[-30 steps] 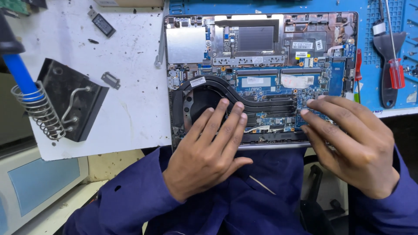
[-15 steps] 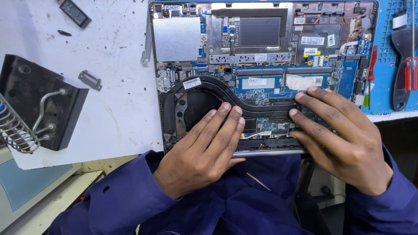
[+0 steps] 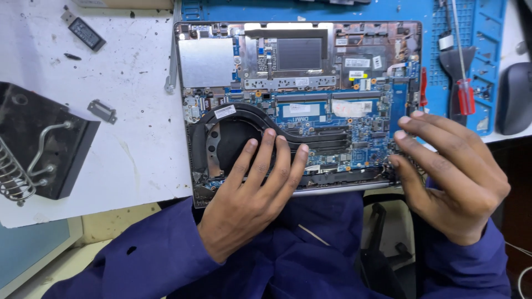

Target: The person installs a cooling fan into a laptop by positioning it over the motherboard, securing it with a screwdriver, and connecting the battery.

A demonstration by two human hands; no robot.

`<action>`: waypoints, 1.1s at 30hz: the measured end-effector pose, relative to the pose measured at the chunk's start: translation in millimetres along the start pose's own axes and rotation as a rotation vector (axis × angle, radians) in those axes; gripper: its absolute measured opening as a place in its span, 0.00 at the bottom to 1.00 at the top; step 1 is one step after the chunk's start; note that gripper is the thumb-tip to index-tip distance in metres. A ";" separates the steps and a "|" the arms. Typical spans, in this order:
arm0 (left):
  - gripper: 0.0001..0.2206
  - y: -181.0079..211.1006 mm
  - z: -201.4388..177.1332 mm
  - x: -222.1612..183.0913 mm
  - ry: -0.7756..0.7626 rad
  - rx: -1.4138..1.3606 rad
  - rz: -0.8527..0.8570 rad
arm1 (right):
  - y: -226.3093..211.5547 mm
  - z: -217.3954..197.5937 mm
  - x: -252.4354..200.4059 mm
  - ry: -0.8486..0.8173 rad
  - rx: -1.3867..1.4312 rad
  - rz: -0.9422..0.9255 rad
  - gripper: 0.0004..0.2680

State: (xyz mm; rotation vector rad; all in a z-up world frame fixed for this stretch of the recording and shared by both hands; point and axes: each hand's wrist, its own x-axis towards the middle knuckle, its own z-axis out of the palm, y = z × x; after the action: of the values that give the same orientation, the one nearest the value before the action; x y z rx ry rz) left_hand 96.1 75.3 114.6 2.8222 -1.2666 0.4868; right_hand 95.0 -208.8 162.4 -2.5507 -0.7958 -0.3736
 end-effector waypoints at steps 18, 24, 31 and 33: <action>0.20 27.1 16.1 15.5 0.042 0.170 0.144 | 78.0 8.2 -31.4 0.096 -0.443 0.278 0.03; 0.21 30.7 15.5 14.3 0.038 0.222 0.152 | 102.2 4.1 -47.8 -0.053 -0.631 0.435 0.07; 0.21 33.9 16.8 11.5 0.019 0.223 0.135 | 99.9 2.0 -41.4 0.035 -0.482 0.425 0.07; 0.21 34.5 17.8 9.3 0.001 0.193 0.129 | 100.6 -6.6 -40.6 0.222 -0.566 0.377 0.05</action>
State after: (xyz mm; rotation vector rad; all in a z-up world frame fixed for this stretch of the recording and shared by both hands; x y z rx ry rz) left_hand 81.6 42.9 96.3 2.9029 -1.4856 0.6488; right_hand 121.1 -305.3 119.9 -3.0131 -0.1191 -0.8318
